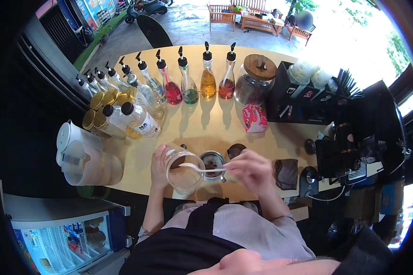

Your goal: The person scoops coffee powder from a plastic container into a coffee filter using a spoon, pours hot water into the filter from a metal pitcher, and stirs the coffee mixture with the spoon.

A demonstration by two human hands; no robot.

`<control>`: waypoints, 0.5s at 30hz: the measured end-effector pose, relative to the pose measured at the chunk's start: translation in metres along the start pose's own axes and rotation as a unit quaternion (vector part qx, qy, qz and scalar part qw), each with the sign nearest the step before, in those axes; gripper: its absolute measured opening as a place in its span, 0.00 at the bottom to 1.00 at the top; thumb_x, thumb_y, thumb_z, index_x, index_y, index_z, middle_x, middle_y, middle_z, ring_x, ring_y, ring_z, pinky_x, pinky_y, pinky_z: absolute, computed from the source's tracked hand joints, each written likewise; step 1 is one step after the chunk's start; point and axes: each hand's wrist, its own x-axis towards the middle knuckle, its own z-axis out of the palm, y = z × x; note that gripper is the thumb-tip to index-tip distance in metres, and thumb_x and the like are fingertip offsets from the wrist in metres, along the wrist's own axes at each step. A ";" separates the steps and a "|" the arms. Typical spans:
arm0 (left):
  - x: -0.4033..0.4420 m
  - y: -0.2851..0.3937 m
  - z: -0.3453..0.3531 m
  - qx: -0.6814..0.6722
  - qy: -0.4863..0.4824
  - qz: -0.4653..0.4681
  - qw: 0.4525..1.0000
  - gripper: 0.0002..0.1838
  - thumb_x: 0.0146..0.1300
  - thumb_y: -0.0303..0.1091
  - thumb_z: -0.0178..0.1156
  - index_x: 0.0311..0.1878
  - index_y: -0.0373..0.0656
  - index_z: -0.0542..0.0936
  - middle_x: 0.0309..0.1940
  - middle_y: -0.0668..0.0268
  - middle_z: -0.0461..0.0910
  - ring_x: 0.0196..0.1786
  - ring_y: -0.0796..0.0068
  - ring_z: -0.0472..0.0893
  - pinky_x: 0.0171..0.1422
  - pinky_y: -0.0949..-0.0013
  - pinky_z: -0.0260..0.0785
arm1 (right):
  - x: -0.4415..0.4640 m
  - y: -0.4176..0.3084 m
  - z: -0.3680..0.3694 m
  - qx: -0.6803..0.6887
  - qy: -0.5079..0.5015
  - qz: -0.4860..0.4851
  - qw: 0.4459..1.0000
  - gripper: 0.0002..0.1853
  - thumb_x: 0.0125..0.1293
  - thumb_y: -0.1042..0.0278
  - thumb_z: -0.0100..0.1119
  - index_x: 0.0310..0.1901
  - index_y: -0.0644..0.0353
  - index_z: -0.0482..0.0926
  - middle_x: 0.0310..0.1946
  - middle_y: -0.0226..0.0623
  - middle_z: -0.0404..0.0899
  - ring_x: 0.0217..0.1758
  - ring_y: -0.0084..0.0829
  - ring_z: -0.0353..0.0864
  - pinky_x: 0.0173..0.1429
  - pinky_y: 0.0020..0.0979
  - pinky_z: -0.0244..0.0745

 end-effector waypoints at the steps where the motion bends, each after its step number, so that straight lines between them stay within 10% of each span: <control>1: 0.002 0.006 -0.003 0.084 0.008 0.070 0.994 0.45 0.45 0.42 0.76 0.65 0.38 0.67 0.63 0.53 0.71 0.64 0.54 0.72 0.68 0.58 0.66 | 0.005 -0.003 0.010 -0.024 -0.043 -0.049 0.998 0.14 0.63 0.68 0.62 0.48 0.64 0.83 0.34 0.36 0.82 0.28 0.28 0.77 0.31 0.27 0.73; 6: 0.002 0.025 -0.011 0.132 0.029 0.154 0.979 0.47 0.45 0.44 0.77 0.67 0.40 0.64 0.63 0.52 0.71 0.65 0.49 0.72 0.69 0.54 0.66 | 0.006 -0.018 0.048 -0.191 -0.237 -0.096 0.948 0.29 0.45 0.73 0.62 0.54 0.67 0.79 0.44 0.33 0.80 0.44 0.29 0.78 0.41 0.30 0.80; 15: -0.006 0.050 -0.024 0.182 0.056 0.176 0.966 0.45 0.42 0.40 0.77 0.65 0.42 0.67 0.63 0.54 0.71 0.67 0.48 0.70 0.71 0.50 0.64 | 0.003 -0.024 0.082 -0.340 -0.280 -0.110 0.891 0.14 0.49 0.67 0.59 0.38 0.61 0.84 0.35 0.31 0.82 0.44 0.28 0.81 0.42 0.28 0.79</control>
